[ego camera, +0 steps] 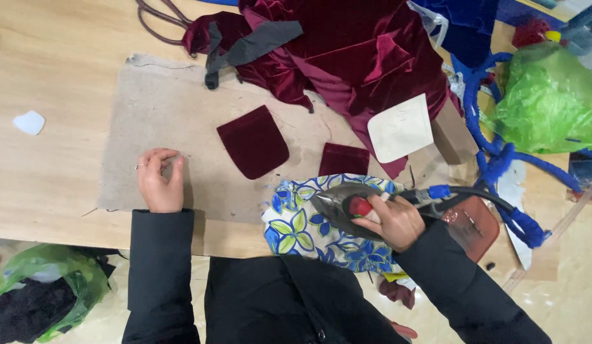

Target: Folding and pressing velvet fabric pieces using a steam iron to prepare them for assembly.

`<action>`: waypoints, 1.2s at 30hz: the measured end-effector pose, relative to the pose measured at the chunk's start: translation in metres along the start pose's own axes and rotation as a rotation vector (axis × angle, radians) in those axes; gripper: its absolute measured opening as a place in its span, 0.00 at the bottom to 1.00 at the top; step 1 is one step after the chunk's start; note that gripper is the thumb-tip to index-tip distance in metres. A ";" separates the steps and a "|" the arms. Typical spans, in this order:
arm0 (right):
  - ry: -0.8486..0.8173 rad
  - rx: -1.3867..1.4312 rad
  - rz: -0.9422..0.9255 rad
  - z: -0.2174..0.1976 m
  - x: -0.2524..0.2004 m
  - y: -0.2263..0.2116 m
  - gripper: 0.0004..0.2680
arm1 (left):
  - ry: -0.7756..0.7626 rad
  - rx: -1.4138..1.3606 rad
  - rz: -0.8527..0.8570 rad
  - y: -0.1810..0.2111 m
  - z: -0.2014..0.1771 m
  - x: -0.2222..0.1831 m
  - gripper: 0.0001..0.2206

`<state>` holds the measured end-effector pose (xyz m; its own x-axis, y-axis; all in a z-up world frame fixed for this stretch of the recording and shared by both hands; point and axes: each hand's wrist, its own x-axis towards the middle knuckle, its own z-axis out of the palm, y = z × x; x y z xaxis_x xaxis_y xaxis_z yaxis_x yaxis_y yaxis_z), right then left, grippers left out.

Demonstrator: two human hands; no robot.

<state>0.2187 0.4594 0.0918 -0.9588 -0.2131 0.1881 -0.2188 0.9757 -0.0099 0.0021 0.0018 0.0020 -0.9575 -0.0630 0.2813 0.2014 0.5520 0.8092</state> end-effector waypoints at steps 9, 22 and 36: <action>0.037 0.023 -0.036 -0.002 0.009 -0.013 0.20 | -0.102 0.198 0.195 0.022 0.017 -0.030 0.12; -0.096 -0.056 0.087 -0.013 -0.095 0.067 0.20 | -0.357 0.053 0.541 0.107 0.128 -0.097 0.19; -0.256 -0.074 1.143 -0.075 -0.187 0.153 0.18 | -1.565 -0.878 0.290 0.227 0.073 -0.123 0.04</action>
<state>0.3783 0.6526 0.1288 -0.6014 0.7931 -0.0961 0.7960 0.6052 0.0130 0.1509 0.1960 0.1133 -0.0609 0.9826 0.1754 -0.0787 -0.1799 0.9805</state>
